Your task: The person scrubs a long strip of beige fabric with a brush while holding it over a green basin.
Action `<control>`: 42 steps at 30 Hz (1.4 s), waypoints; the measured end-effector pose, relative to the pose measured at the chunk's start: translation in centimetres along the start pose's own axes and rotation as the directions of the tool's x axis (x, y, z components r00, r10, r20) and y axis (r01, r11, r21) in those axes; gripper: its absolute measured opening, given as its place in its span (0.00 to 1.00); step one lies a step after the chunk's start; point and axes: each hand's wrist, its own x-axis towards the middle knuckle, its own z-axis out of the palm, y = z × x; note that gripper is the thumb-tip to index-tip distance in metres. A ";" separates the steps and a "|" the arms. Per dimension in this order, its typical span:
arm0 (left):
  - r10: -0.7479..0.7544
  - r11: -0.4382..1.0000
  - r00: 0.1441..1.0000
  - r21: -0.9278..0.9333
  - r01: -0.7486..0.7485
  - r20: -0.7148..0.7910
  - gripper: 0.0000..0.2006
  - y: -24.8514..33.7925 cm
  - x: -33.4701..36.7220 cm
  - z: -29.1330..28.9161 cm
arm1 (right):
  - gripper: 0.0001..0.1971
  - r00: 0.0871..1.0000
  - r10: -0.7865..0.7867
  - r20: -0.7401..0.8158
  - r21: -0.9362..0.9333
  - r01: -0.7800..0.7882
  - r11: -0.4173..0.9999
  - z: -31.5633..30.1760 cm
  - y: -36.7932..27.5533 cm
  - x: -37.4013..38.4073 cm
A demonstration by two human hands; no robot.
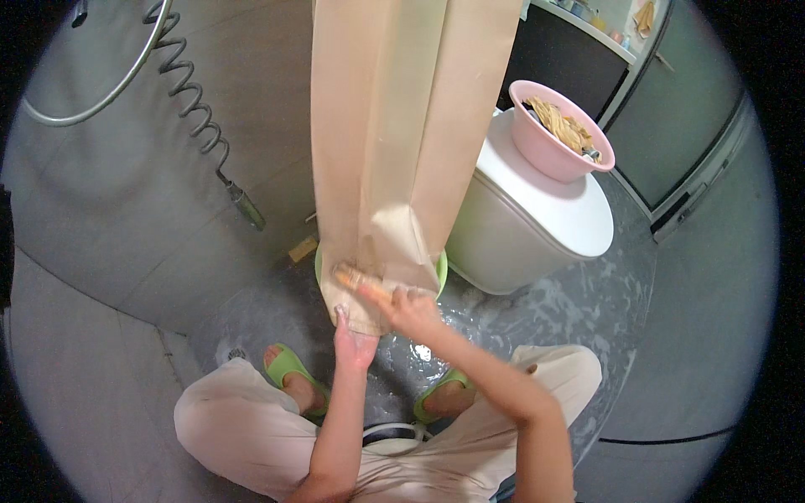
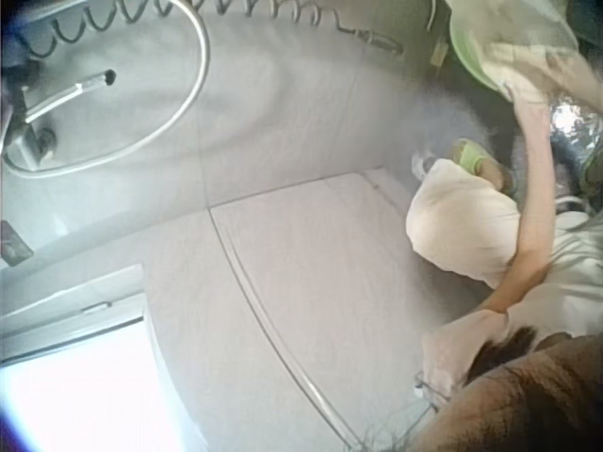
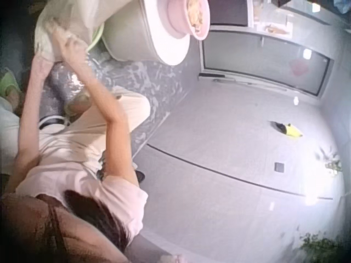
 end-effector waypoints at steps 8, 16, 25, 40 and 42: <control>0.096 0.978 0.988 0.196 -0.071 -0.119 0.28 0.6 1.7 -0.3 | 0.38 0.953 0.030 -0.302 -0.417 -0.161 0.895 -7.7 10.9 11.3; 0.000 0.986 0.999 0.165 0.007 -0.040 0.29 0.0 2.7 0.4 | 0.42 0.984 -0.165 0.062 -0.117 0.171 0.978 2.6 4.4 1.2; -0.072 0.979 0.997 0.188 0.078 -0.039 0.30 -1.0 2.7 1.7 | 0.37 0.985 0.170 -0.004 -0.160 -0.168 0.973 -0.3 7.9 5.2; -0.061 0.959 0.972 0.255 0.120 -0.228 0.23 3.5 16.3 -2.9 | 0.32 0.829 0.311 0.465 0.148 -0.420 0.896 10.0 1.2 -6.2; -0.075 0.966 0.978 0.228 0.120 -0.197 0.21 3.5 17.1 -2.8 | 0.34 0.820 0.347 0.455 0.159 -0.458 0.875 12.1 1.5 -5.5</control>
